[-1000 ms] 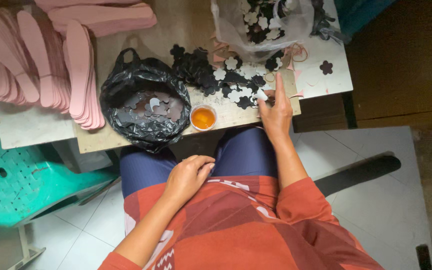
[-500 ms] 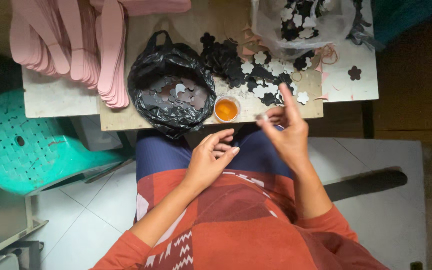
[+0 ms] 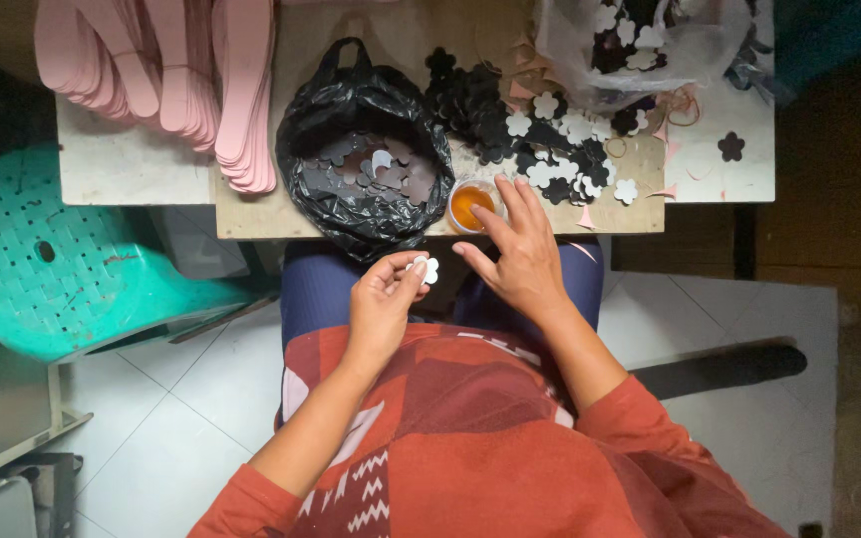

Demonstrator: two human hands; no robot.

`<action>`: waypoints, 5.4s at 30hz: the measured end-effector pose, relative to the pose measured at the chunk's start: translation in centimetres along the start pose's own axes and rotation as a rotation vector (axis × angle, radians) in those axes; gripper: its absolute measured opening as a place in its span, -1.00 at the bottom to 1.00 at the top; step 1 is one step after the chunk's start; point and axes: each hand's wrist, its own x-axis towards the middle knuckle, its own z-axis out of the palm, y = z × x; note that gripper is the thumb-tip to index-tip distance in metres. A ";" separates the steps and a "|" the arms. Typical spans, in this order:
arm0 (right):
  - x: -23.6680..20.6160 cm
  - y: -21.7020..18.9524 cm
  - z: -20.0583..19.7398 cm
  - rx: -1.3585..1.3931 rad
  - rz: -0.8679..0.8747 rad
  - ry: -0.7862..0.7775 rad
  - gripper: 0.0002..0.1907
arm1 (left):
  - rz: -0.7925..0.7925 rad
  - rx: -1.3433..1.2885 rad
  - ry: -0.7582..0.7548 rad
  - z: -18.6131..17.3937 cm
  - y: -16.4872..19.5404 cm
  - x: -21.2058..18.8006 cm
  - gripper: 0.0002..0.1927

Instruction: The person sits at a table and repeatedly picks up small white and black flower-shaped craft pieces. They press the pieces together by hand, occasionally dipping fingers into a small container of orange liquid, and place the assembled pairs on the table.

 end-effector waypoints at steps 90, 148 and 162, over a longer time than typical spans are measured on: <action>-4.3 -1.8 -1.1 0.408 -0.215 0.125 -0.25 | -0.284 -0.267 -0.206 2.5 1.5 -0.5 -0.35; -4.1 -1.0 2.1 0.516 0.194 0.123 -0.32 | 0.344 0.477 0.133 -1.2 2.6 13.0 -0.64; -4.3 -0.6 3.0 0.494 0.196 0.138 -0.33 | 0.482 1.140 0.406 -3.4 6.9 16.3 -0.62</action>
